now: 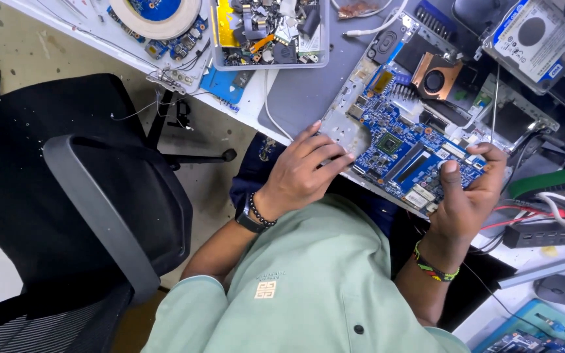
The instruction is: Repairing a laptop by connecting ribbon cables to the motherboard and inspecting the internal components.
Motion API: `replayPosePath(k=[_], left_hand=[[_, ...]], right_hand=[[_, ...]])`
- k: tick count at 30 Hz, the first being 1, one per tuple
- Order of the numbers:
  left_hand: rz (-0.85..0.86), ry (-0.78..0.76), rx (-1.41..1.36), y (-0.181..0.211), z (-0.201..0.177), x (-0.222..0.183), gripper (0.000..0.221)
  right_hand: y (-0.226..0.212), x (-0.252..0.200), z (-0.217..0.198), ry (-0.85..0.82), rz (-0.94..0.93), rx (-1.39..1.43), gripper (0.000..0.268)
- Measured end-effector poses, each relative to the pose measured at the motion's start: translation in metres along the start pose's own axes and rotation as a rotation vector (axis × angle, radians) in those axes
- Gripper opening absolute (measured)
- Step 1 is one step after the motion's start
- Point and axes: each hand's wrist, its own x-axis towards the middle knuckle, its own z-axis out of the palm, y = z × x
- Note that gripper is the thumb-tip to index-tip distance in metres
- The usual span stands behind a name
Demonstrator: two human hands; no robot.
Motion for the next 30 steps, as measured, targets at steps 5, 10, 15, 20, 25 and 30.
replayPosePath(k=[5, 10, 15, 20, 25, 30], left_hand=[[0.001, 0.107, -0.093, 0.004, 0.0, 0.004, 0.011], [-0.081, 0.309, -0.103, 0.006, 0.018, -0.002, 0.004], [-0.11, 0.393, -0.097, 0.003, 0.029, -0.004, 0.007], [-0.119, 0.478, -0.104, 0.003, 0.031, -0.003, 0.008], [-0.106, 0.479, -0.121, 0.007, 0.027, 0.0, 0.007], [-0.087, 0.447, -0.127, 0.006, 0.024, 0.0, 0.008]], right_hand=[[-0.003, 0.006, 0.004, 0.027, 0.021, -0.005, 0.028], [-0.004, 0.008, 0.003, 0.059, 0.088, 0.177, 0.022], [0.021, 0.003, 0.003, 0.028, 0.062, 0.178, 0.022], [0.036, 0.002, 0.006, -0.077, -0.066, 0.19, 0.025], [0.033, 0.008, -0.004, -0.111, -0.153, 0.072, 0.033], [0.044, 0.022, -0.014, -0.179, -0.115, 0.103, 0.037]])
